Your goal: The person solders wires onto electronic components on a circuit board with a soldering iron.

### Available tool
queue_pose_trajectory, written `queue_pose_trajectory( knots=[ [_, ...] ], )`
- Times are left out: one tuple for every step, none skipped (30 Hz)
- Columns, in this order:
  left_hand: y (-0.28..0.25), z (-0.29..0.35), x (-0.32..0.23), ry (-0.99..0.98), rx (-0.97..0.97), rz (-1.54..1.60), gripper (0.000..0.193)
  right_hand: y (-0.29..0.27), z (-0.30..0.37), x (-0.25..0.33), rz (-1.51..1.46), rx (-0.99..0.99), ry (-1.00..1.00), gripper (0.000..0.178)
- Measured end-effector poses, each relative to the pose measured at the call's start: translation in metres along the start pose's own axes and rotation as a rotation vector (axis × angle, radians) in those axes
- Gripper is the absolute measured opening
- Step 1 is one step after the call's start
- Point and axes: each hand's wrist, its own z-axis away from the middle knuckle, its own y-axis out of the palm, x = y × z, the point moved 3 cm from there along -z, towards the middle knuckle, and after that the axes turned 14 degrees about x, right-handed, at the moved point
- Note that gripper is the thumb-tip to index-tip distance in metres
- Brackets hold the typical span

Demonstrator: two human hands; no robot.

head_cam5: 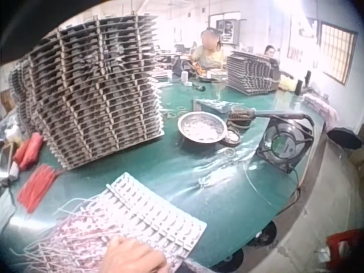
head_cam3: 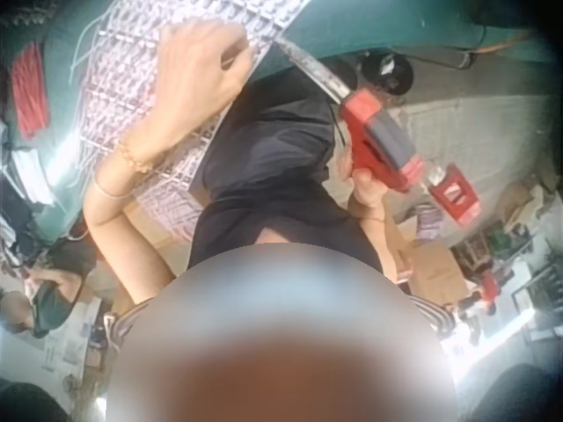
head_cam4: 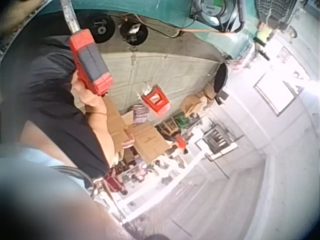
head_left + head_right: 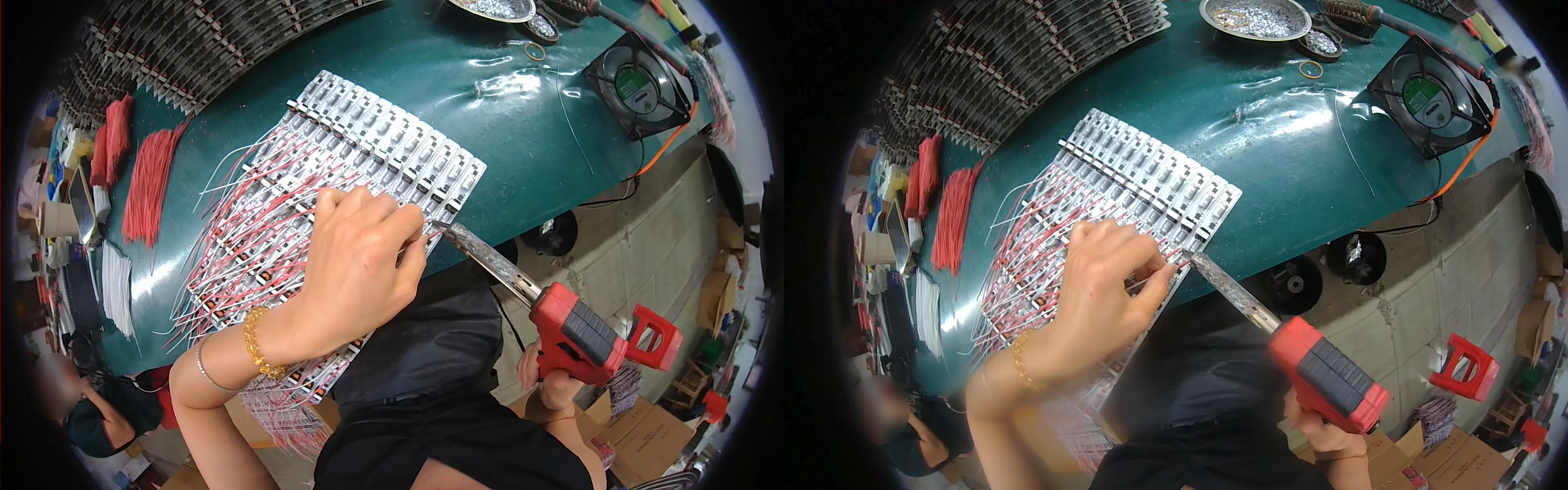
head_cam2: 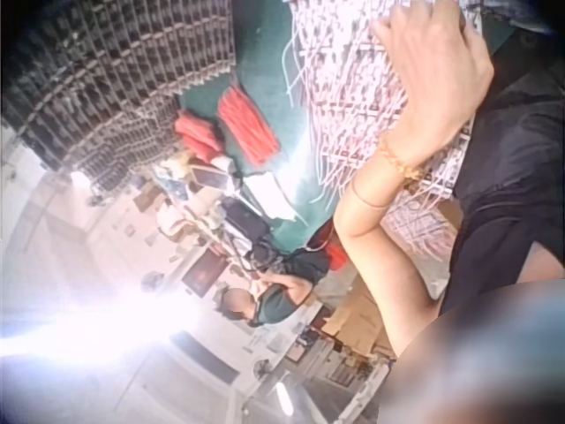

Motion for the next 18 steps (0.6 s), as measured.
queue_pose_trajectory(
  knots=[
    [0.000, 0.000, 0.000, -0.006, 0.004, -0.001, 0.017, -0.004, 0.004, -0.008, 0.170, -0.126, -0.030, 0.057],
    [0.000, 0.000, 0.000, -0.006, 0.003, -0.001, 0.017, -0.006, 0.007, -0.010, 0.340, -0.252, -0.061, 0.055],
    [0.000, 0.000, 0.000, -0.007, 0.004, -0.002, 0.017, -0.008, 0.009, -0.012, 0.341, -0.252, -0.061, 0.055],
    [0.000, 0.000, 0.000, -0.007, 0.006, -0.004, 0.016, -0.006, 0.009, -0.009, 0.303, -0.268, -0.060, 0.054],
    [0.000, -0.001, 0.001, -0.007, 0.005, -0.004, 0.016, -0.003, 0.007, -0.006, 0.265, -0.282, -0.060, 0.054],
    [0.001, -0.001, 0.001, 0.000, -0.003, -0.004, 0.016, -0.002, 0.004, -0.002, 0.265, -0.281, -0.061, 0.054],
    [0.002, -0.002, 0.001, 0.008, -0.011, -0.004, 0.016, 0.002, -0.002, 0.003, 0.173, -0.171, -0.141, 0.064],
    [0.002, -0.002, 0.001, 0.008, -0.012, -0.003, 0.016, 0.005, -0.005, 0.007, 0.081, -0.060, -0.220, 0.082],
    [0.003, -0.002, 0.001, 0.001, -0.001, -0.003, 0.015, 0.004, -0.006, 0.007, 0.082, -0.060, -0.221, 0.082],
    [0.003, -0.002, 0.001, -0.006, 0.010, -0.003, 0.015, 0.002, -0.006, 0.006, 0.078, -0.043, -0.215, 0.083],
    [0.003, -0.002, 0.001, -0.006, 0.008, -0.004, 0.015, 0.002, -0.006, 0.005, 0.073, -0.024, -0.210, 0.084],
    [0.004, -0.002, 0.000, -0.007, -0.002, 0.008, 0.015, 0.001, -0.006, 0.003, 0.074, -0.021, -0.211, 0.084],
    [0.004, -0.001, 0.001, -0.009, -0.013, 0.020, 0.015, 0.001, -0.005, 0.002, 0.075, -0.030, -0.229, 0.084],
    [0.004, 0.001, 0.001, -0.015, -0.020, 0.017, 0.015, 0.001, -0.005, 0.001, 0.077, -0.037, -0.247, 0.085],
    [0.005, 0.003, 0.002, -0.012, -0.006, 0.016, 0.014, 0.003, -0.008, 0.000, 0.080, -0.023, -0.248, 0.085],
    [0.003, 0.003, 0.002, -0.007, 0.003, 0.022, 0.014, 0.005, -0.011, 0.006, 0.078, -0.037, -0.302, 0.085],
    [0.001, 0.004, 0.003, -0.018, -0.015, 0.023, 0.014, 0.007, -0.014, 0.012, 0.077, -0.044, -0.356, 0.085],
    [0.000, 0.006, 0.005, 0.022, -0.021, -0.002, 0.013, 0.009, -0.017, 0.013, 0.089, -0.021, -0.355, 0.085]
  ],
)
